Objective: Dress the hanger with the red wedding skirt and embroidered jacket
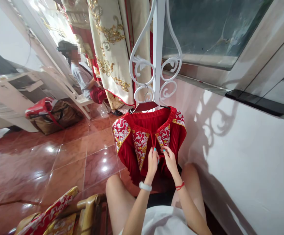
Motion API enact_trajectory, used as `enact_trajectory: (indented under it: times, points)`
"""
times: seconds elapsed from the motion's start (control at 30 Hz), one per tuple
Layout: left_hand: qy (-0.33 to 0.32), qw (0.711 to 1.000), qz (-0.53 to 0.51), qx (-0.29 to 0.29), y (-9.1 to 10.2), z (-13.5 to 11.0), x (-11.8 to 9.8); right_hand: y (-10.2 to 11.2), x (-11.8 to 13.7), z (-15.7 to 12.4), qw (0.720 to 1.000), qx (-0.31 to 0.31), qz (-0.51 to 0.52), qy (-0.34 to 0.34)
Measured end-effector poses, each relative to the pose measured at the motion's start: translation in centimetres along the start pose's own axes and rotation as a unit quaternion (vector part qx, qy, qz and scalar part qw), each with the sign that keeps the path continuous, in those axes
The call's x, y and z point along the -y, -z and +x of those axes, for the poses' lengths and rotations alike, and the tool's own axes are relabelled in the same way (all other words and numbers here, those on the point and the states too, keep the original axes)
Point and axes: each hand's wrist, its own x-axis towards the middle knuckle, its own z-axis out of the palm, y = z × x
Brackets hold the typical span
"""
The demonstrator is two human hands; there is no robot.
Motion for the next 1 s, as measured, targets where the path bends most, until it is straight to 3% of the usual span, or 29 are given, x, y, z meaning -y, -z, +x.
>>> enact_trajectory:
  times: [0.07, 0.17, 0.3, 0.4, 0.5, 0.67, 0.77, 0.87, 1.0]
  points:
    - [0.030, 0.998, -0.045, 0.038, 0.5, -2.9, 0.3, -0.5, 0.7, 0.9, 0.997, 0.023, 0.058, -0.043]
    - [0.081, 0.989, -0.108, 0.064, 0.5, -6.8, 0.5, -1.7, 3.1, 1.9, 0.974, 0.115, 0.155, -0.117]
    - [0.097, 0.977, -0.160, 0.099, 0.7, -9.4, -1.1, -2.8, 7.1, 2.6, 0.900, 0.260, 0.275, -0.214]
    - [0.115, 0.973, -0.158, 0.122, 1.0, -10.1, -2.9, -3.2, 9.5, 3.3, 0.859, 0.319, 0.301, -0.263]
    - [0.127, 0.971, -0.161, 0.119, 1.1, -10.6, -4.4, -3.7, 11.4, 4.8, 0.853, 0.324, 0.284, -0.296]
    - [0.133, 0.970, -0.157, 0.126, 0.6, -11.6, -6.5, -3.7, 15.1, 9.3, 0.863, 0.273, 0.247, -0.346]
    - [0.135, 0.968, -0.163, 0.132, 0.5, -12.2, -7.6, -3.4, 16.9, 11.1, 0.863, 0.268, 0.249, -0.347]
    - [0.136, 0.966, -0.166, 0.145, 0.8, -12.3, -7.9, -3.6, 16.8, 10.8, 0.868, 0.264, 0.271, -0.320]
    - [0.126, 0.969, -0.154, 0.147, 1.1, -12.2, -7.3, -4.2, 15.2, 9.1, 0.866, 0.278, 0.247, -0.333]
